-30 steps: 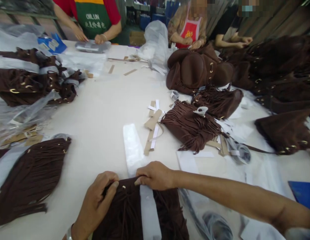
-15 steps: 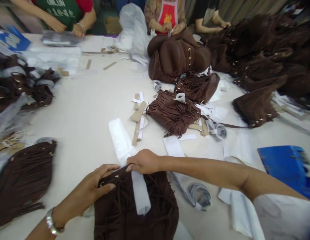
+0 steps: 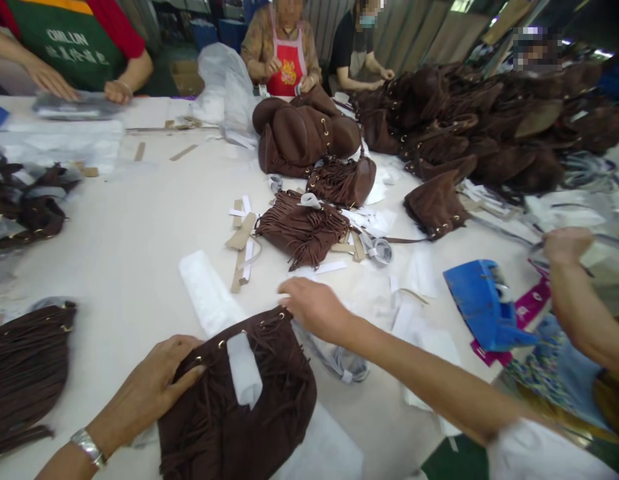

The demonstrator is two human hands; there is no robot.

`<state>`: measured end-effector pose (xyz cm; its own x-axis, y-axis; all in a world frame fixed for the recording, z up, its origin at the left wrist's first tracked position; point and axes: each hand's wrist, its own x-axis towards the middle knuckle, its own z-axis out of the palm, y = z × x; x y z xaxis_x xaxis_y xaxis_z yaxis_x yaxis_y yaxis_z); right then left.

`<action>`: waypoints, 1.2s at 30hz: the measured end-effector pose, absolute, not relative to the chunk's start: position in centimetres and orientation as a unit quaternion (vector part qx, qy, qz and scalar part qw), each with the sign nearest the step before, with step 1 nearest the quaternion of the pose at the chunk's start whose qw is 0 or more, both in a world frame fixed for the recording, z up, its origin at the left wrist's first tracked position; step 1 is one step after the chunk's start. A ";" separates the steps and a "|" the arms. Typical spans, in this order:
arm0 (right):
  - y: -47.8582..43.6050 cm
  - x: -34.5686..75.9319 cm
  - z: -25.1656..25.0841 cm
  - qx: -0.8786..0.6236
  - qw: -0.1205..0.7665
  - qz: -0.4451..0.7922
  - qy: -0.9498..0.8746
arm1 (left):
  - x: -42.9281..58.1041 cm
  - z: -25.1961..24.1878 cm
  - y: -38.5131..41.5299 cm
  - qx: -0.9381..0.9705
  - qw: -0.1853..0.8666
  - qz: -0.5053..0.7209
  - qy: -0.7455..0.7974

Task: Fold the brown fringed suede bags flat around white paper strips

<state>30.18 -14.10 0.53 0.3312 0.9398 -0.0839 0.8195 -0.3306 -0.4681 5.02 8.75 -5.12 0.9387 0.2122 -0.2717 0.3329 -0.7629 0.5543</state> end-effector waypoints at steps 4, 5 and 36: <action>-25.9 29.5 0.3 -0.917 0.052 0.193 -0.344 | 6.7 -2.5 7.1 0.915 0.341 -0.044 0.211; -27.7 29.0 -0.7 -0.920 0.045 0.228 -0.317 | 7.7 -1.9 6.4 0.909 0.349 -0.035 0.225; 3.5 30.7 -4.5 -0.325 0.079 0.727 -0.600 | 10.9 -3.6 1.7 0.969 0.111 0.199 0.099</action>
